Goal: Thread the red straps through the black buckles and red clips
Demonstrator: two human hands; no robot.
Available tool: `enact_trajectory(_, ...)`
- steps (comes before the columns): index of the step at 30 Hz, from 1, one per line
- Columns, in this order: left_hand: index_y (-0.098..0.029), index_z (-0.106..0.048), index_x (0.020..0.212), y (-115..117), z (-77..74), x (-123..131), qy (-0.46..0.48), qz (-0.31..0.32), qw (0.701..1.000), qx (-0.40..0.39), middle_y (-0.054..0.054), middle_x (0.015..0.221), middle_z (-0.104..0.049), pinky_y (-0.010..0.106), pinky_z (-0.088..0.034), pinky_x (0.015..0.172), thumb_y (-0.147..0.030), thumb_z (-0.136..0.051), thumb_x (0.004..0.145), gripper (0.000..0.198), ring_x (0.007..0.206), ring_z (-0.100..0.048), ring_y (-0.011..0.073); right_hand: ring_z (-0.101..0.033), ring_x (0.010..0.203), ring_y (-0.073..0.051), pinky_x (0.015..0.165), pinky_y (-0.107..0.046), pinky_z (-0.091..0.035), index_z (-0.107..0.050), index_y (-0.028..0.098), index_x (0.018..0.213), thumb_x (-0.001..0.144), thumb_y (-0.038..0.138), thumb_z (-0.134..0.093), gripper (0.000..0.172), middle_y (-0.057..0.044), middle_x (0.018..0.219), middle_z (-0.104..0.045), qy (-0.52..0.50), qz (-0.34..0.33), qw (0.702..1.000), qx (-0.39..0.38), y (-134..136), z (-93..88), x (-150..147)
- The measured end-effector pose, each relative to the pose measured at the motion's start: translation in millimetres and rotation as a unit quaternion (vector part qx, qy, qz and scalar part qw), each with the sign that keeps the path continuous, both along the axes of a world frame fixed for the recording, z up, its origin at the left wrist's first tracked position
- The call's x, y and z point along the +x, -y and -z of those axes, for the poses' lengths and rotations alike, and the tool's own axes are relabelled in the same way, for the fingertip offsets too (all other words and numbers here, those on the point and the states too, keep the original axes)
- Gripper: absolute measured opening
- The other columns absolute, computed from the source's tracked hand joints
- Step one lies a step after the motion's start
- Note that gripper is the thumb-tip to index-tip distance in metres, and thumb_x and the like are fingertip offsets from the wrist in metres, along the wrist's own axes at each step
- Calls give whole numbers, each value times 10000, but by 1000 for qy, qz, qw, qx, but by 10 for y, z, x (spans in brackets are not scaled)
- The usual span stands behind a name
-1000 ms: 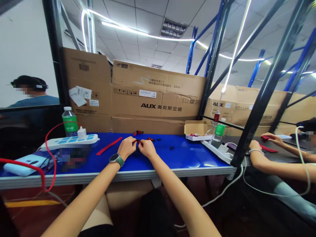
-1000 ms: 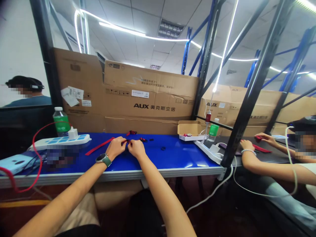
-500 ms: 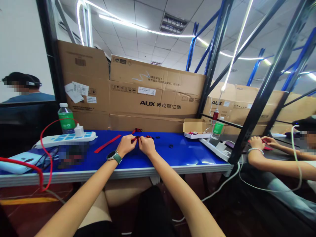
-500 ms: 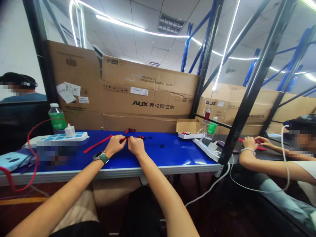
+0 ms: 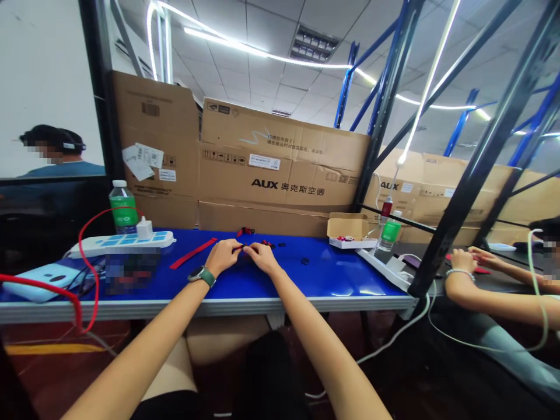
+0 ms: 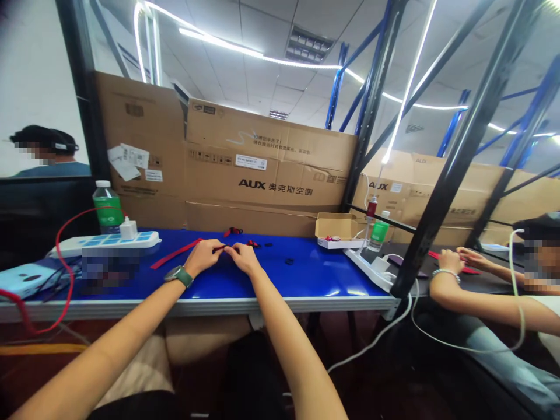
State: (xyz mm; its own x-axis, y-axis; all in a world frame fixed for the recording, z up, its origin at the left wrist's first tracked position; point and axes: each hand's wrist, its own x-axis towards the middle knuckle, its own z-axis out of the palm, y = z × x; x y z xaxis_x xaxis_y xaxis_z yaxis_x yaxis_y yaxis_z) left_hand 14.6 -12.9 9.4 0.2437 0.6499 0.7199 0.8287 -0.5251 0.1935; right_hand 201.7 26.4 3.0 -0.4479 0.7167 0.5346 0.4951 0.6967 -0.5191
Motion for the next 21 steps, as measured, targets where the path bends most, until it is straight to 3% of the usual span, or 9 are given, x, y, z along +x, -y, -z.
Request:
enact_trajectory(3, -230, -802, 991, -4, -1, -13, 5, -3, 1000, -14, 66, 938, -768, 288, -473, 748, -216, -517, 905, 298, 849, -692, 212, -679, 907, -162, 841, -263, -502, -691, 215, 1080, 1010, 392, -461, 298, -29, 1001, -743, -101, -61, 992, -46, -71, 19, -10)
enact_trajectory(6, -248, -808, 1001, -3, 2, -22, -4, -5, 1000, -26, 59, 913, -772, 280, -469, 733, -227, -519, 898, 308, 840, -696, 210, -680, 974, -187, 928, -303, -494, -723, 203, 990, 946, 351, -559, 226, -39, 1008, -753, -115, -123, 985, -37, -110, 6, 6)
enact_trajectory(10, -259, -814, 957, 9, 5, -20, -11, -17, 1000, -23, 59, 880, -774, 278, -449, 688, -194, -518, 866, 316, 803, -692, 213, -686, 838, -197, 845, -322, -521, -717, 187, 836, 859, 331, -651, 160, -38, 851, -745, -138, -124, 981, -54, -122, -39, 66)
enact_trajectory(14, -244, -812, 890, 13, 12, -9, -3, 32, 999, -40, 57, 846, -771, 274, -443, 691, -186, -532, 846, 289, 768, -679, 206, -654, 758, -169, 782, -293, -519, -673, 181, 792, 806, 254, -670, 75, -16, 801, -711, -116, -141, 980, -85, -101, -67, 123)
enact_trajectory(17, -216, -797, 824, 4, 15, 3, 1, 62, 996, -57, 51, 792, -753, 263, -422, 670, -205, -536, 860, 263, 712, -652, 186, -615, 725, -150, 765, -266, -500, -623, 188, 799, 798, 177, -612, 16, 11, 760, -667, -98, -137, 983, -70, -79, -67, 135)
enact_trajectory(21, -193, -776, 781, -8, 4, 21, 23, 88, 994, -52, 48, 748, -728, 260, -416, 670, -246, -546, 890, 260, 677, -623, 173, -584, 740, -135, 771, -240, -476, -553, 201, 823, 812, 145, -524, 63, 25, 768, -612, -118, -102, 987, -36, -69, -51, 78)
